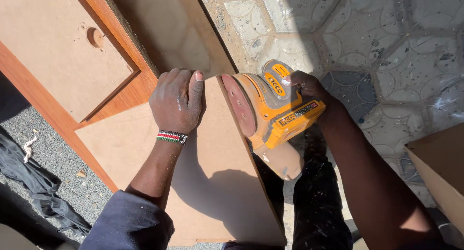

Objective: The person uses a yellow and black cordless orbital sander to smooth the surface of a rectangular piece of light-colored wood. They hold the wood steady with their left hand while moving the sander across the surface with their right hand, working on different sections of the board.

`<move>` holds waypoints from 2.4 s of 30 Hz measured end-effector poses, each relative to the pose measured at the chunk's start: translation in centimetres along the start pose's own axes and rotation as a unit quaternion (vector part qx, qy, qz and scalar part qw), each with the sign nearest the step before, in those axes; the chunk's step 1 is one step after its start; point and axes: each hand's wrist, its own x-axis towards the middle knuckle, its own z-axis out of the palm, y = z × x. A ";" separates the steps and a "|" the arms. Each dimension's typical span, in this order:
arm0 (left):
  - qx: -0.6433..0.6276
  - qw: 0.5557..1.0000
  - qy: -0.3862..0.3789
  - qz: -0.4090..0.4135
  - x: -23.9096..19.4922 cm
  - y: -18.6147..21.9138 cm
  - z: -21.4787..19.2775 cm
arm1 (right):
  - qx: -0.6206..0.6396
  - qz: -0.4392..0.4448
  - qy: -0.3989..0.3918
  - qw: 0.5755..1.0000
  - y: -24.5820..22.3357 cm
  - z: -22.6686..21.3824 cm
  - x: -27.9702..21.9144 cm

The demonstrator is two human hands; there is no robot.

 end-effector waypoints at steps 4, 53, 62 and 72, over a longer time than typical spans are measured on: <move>-0.003 1.000 -0.006 0.014 0.0 -0.7 0.0 | 0.020 0.055 0.008 0.998 5.2 -5.8 -2.7; 0.003 0.992 0.064 0.112 2.2 -2.6 -0.2 | -0.276 -0.295 0.064 0.913 10.3 -2.9 -11.2; -0.006 0.991 0.070 0.115 2.4 -3.2 -0.1 | -0.304 -0.358 -0.044 0.882 -2.6 7.2 -6.0; -0.014 0.990 0.083 0.116 2.4 -3.7 0.0 | -0.282 -0.353 -0.037 0.892 -0.4 5.6 -6.2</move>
